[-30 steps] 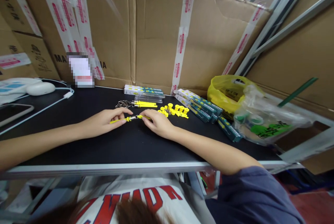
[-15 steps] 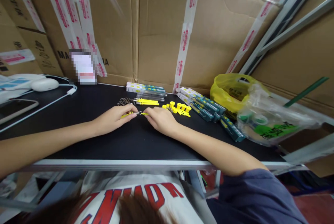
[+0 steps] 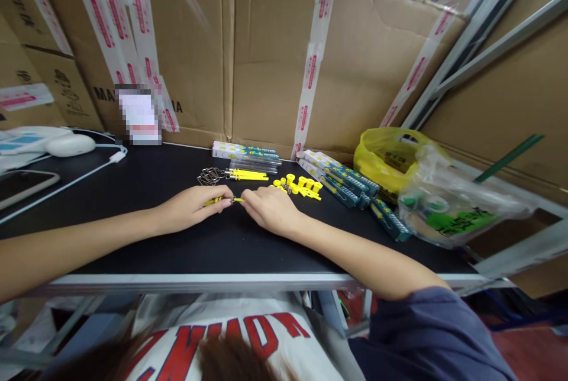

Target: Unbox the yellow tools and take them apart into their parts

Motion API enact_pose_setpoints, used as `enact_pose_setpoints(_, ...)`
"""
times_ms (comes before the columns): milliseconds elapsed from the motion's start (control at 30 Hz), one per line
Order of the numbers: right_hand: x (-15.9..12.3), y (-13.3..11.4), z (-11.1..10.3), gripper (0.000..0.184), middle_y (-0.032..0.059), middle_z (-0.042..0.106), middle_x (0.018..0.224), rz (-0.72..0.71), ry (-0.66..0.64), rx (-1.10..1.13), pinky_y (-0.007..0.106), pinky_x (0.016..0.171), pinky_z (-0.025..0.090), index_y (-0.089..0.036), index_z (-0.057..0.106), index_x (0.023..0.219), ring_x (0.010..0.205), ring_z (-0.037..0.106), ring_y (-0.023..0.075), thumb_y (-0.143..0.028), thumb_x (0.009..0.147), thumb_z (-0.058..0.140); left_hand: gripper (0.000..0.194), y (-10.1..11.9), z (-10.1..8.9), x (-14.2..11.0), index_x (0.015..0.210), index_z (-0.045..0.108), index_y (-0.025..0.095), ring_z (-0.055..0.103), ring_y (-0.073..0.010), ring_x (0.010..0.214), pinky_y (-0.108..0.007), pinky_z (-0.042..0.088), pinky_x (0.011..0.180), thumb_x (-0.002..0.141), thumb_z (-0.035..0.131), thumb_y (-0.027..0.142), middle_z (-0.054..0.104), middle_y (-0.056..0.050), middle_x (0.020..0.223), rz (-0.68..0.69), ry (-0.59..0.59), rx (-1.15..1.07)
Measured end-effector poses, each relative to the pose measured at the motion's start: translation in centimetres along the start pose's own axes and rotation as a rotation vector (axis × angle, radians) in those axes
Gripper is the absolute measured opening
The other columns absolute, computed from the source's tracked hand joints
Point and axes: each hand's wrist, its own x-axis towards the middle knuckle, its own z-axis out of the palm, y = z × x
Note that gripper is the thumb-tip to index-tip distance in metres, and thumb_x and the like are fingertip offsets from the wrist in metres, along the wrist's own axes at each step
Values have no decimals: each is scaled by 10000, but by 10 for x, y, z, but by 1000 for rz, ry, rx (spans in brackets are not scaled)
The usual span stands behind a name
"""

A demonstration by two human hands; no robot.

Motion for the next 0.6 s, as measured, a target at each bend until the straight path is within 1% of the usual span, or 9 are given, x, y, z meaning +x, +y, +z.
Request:
enact_pose_setpoints(233, 0, -4, -4, 253, 44, 623, 713, 85, -117, 115, 245, 577, 262, -171, 545, 901, 635, 538, 143, -338, 971, 367, 246, -2, 1, 1, 941, 529, 192, 553, -153, 777, -242, 382, 700, 952, 359, 369, 595, -3, 853, 57, -20, -3)
enact_pose_setpoints(333, 0, -5, -6, 241, 37, 624, 720, 91, -132, 138, 240, 575, 262, -174, 539, 904, 647, 549, 141, -336, 969, 374, 236, -3, 1, 0, 947, 537, 193, 552, -147, 763, -238, 377, 688, 946, 376, 366, 598, 0, 855, 53, -21, 9)
enact_pose_setpoints(467, 0, -6, -8, 263, 36, 608, 676, 39, -100, 61, 253, 578, 250, -167, 546, 869, 606, 515, 139, -325, 968, 361, 256, -3, 2, 0, 951, 550, 196, 554, -145, 754, -240, 377, 682, 941, 389, 394, 607, 3, 853, 34, -10, 12)
enact_pose_setpoints(600, -1, -6, -8, 283, 40, 593, 647, -50, -20, -39, 272, 600, 247, -162, 545, 825, 597, 491, 141, -298, 968, 341, 276, -4, 2, 0, 964, 543, 197, 567, -148, 792, -250, 383, 718, 961, 346, 390, 617, 0, 886, 48, -6, -5)
